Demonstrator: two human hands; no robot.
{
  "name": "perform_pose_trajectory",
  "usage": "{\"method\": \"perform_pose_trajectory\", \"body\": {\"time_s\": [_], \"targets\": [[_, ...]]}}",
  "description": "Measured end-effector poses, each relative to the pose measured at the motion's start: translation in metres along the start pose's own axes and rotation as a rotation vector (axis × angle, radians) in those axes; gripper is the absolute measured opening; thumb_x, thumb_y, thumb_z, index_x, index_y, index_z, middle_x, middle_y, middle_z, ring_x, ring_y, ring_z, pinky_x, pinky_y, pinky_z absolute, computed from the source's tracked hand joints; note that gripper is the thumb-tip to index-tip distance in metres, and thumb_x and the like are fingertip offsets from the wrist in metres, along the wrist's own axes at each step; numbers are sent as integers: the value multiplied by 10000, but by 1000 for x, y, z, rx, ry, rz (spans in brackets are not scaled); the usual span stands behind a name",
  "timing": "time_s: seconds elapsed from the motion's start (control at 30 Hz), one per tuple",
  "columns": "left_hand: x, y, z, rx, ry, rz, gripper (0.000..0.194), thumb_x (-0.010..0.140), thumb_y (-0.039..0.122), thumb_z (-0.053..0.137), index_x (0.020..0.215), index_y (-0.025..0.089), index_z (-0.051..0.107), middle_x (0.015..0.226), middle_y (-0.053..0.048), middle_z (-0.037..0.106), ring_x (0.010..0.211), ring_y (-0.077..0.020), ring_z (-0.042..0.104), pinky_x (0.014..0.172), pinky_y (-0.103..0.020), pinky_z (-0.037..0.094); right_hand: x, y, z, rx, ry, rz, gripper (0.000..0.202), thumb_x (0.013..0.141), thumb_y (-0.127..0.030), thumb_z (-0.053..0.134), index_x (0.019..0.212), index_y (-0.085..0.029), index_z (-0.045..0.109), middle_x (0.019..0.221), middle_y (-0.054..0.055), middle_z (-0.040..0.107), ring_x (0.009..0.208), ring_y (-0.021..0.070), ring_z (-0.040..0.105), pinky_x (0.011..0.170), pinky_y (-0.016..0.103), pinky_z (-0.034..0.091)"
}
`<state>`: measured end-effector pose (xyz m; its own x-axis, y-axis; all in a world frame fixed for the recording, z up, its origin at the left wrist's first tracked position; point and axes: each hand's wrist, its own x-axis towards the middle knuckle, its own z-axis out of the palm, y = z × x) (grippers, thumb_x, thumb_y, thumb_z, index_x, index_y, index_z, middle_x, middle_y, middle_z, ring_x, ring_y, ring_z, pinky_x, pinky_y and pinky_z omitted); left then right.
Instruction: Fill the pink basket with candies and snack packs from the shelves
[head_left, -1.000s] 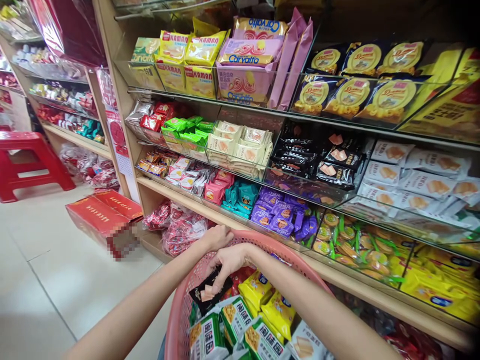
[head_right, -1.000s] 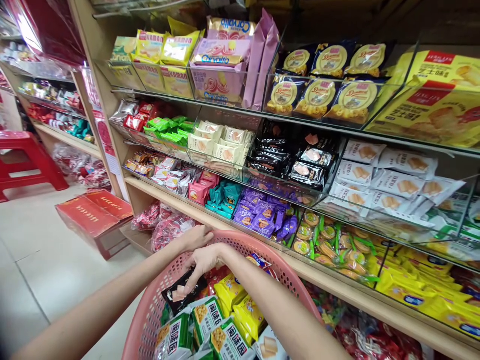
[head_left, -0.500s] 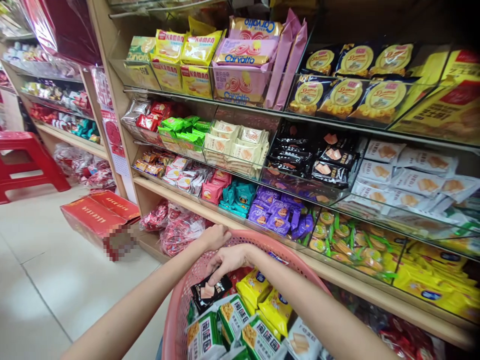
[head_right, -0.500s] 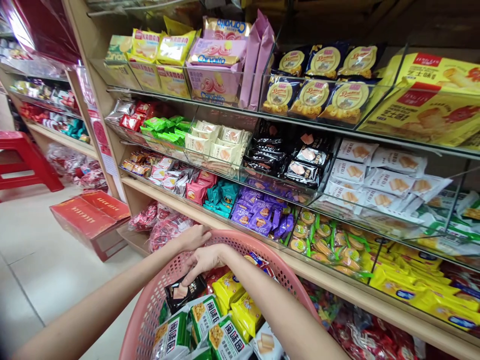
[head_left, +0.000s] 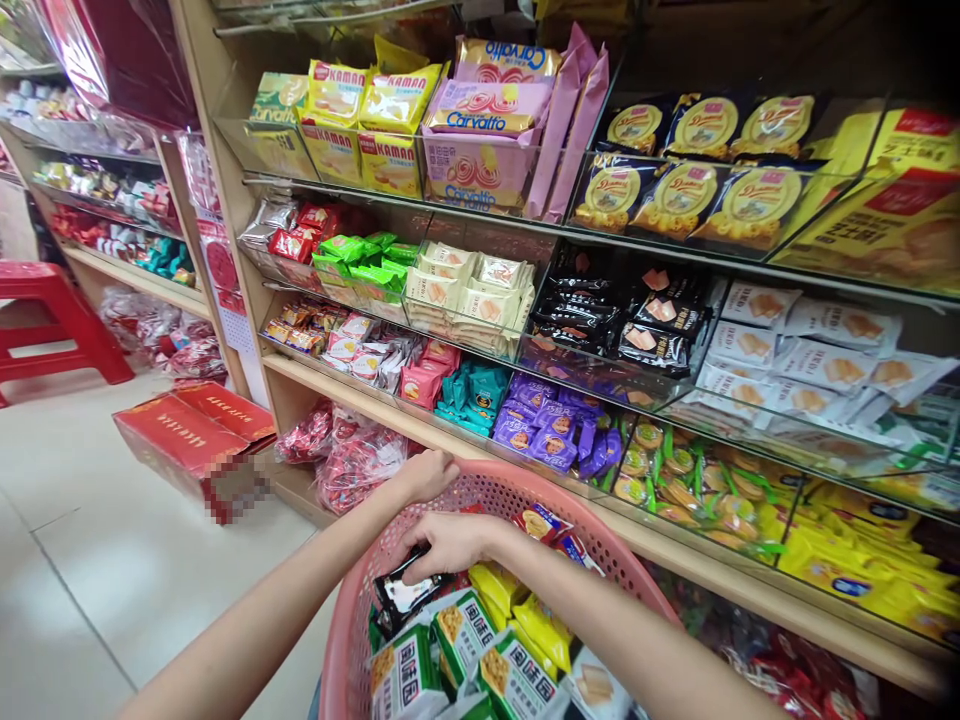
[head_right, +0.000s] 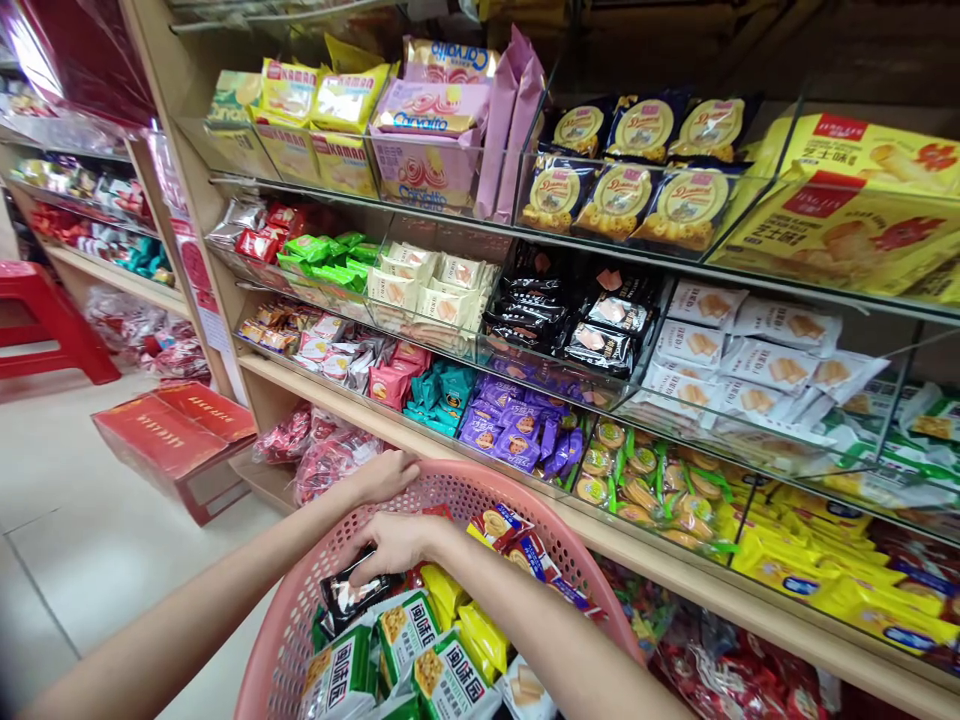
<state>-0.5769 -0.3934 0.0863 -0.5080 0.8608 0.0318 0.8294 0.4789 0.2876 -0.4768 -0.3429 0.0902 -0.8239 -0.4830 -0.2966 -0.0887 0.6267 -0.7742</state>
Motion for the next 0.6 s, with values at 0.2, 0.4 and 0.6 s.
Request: {"method": "perform_pose_trajectory", "body": {"time_s": [0.2,0.4,0.6], "targets": [[0,-2,2,-4,7,11,321,832,294,299,837,160,591,880,-107,679,824,-215,638,724,-294,447,1,-1,0,-174,-25,-45,350,738,-116,548,1077,-149,631,1026,37,658,844,126,592,738,162,411],[2,-5,4,-10,21,19,318,835,295,303,849,159,591,895,-106,677,835,-203,631,724,-276,443,1,-15,7,-332,-3,-51,375,761,-91,447,1072,-181,636,1060,23,652,944,127,588,794,164,402],[0,-2,1,-14,24,20,312,833,285,308,829,160,593,886,-110,680,816,-207,635,716,-280,444,3,-22,15,-434,74,-56,419,739,-72,419,1028,-265,654,1071,-29,648,1029,146,554,847,217,395]]}}
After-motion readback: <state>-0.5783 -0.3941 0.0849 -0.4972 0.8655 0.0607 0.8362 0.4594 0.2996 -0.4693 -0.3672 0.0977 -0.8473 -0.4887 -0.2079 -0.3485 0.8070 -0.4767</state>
